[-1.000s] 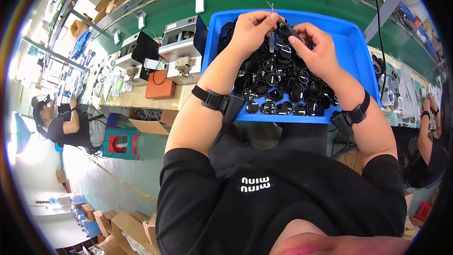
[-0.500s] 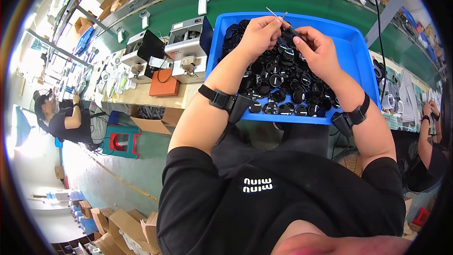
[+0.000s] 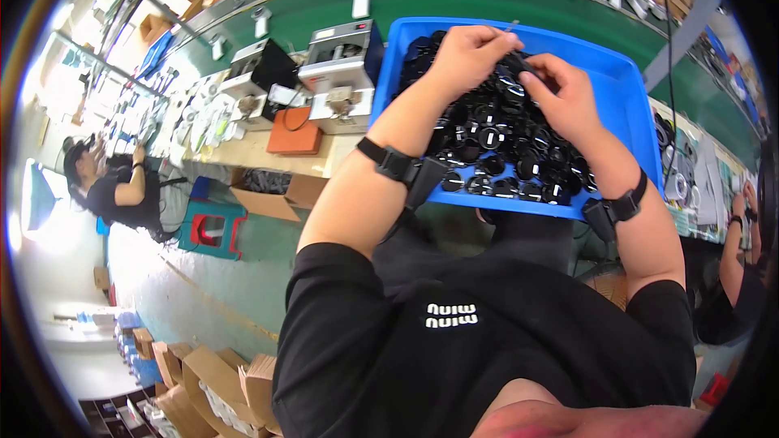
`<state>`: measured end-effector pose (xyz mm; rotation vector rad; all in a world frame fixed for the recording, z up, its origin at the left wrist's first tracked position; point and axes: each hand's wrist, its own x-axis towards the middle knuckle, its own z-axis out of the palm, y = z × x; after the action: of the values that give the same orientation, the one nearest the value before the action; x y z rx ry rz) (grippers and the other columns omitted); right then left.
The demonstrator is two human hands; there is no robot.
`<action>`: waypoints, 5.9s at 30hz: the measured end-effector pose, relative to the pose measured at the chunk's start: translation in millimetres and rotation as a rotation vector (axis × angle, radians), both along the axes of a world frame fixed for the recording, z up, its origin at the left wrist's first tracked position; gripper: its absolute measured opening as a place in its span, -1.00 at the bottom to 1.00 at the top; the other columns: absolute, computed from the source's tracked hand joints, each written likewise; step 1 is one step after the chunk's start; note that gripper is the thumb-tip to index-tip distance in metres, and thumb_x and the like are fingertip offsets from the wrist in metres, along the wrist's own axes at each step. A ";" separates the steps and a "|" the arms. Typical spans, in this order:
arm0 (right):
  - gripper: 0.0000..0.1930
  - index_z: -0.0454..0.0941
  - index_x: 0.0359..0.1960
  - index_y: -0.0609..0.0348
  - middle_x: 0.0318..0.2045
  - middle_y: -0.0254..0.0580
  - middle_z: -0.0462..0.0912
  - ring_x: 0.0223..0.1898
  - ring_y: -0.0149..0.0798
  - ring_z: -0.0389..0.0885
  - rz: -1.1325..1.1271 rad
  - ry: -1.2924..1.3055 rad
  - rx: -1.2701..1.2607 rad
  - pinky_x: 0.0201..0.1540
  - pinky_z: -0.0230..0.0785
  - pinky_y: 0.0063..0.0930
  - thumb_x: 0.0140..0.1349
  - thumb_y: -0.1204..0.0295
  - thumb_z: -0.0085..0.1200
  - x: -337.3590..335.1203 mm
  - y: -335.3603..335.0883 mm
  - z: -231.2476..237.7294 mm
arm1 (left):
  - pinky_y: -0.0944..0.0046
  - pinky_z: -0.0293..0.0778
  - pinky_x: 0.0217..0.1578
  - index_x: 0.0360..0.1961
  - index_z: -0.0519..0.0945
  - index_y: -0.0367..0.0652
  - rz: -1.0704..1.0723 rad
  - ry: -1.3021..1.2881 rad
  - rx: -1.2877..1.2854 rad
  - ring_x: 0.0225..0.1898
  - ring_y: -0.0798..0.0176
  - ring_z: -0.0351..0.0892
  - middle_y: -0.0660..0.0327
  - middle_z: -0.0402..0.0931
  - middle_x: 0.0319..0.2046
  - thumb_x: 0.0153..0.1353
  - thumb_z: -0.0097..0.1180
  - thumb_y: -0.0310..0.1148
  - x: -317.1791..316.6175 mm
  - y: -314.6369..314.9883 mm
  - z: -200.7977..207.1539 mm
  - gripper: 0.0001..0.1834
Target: Manually assembling and inspecting small plastic and electronic components at a factory workstation.
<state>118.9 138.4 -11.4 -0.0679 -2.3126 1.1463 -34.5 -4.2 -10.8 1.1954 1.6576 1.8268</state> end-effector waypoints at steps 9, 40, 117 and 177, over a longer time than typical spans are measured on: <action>-0.78 0.63 0.03 0.20 -0.38 -0.42 0.64 -0.39 -0.57 0.52 0.012 0.072 -0.112 -0.33 0.37 -0.62 0.41 0.42 0.20 -4.1 6.0 -6.8 | 0.41 0.38 -0.49 -0.24 0.80 -0.29 0.154 0.075 0.050 -0.51 0.53 0.46 0.37 0.63 -0.53 0.28 0.42 -0.15 -5.9 2.1 -2.6 -0.65; -0.83 0.57 -0.05 0.20 -0.36 -0.37 0.61 -0.44 -0.55 0.50 -0.081 0.398 -0.544 -0.38 0.37 -0.66 0.41 0.45 0.21 -3.4 9.7 8.0 | 0.46 0.36 -0.70 -0.14 0.71 -0.28 0.134 -0.137 -0.039 -0.64 0.52 0.47 0.24 0.65 -0.47 0.33 0.24 -0.44 -11.8 -2.7 -4.7 -0.84; -0.68 0.67 0.00 0.26 0.02 0.11 0.74 0.04 0.07 0.75 -0.690 -0.827 0.288 0.06 0.59 -0.06 0.22 0.45 0.11 -3.6 118.7 -15.9 | 0.45 0.44 -0.68 -0.03 0.51 -0.24 0.161 -0.039 -0.143 -0.60 0.49 0.47 0.27 0.52 -0.40 0.34 -0.05 -0.60 8.1 7.7 -9.6 -0.79; 0.13 -0.27 0.65 -0.10 0.51 0.14 0.22 0.38 0.18 0.43 -0.808 -1.066 0.426 0.39 0.35 0.00 0.18 0.27 0.32 107.7 454.6 -41.7 | 0.18 0.50 -0.43 -0.26 0.68 -0.28 0.113 0.807 -0.403 -0.51 0.07 0.63 0.02 0.63 -0.45 0.20 0.18 -0.54 4.4 -8.5 22.1 -0.89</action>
<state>226.6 592.9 -53.1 -1.6019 -2.8098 0.1364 -30.1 -12.7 11.3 1.7882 2.3964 0.9957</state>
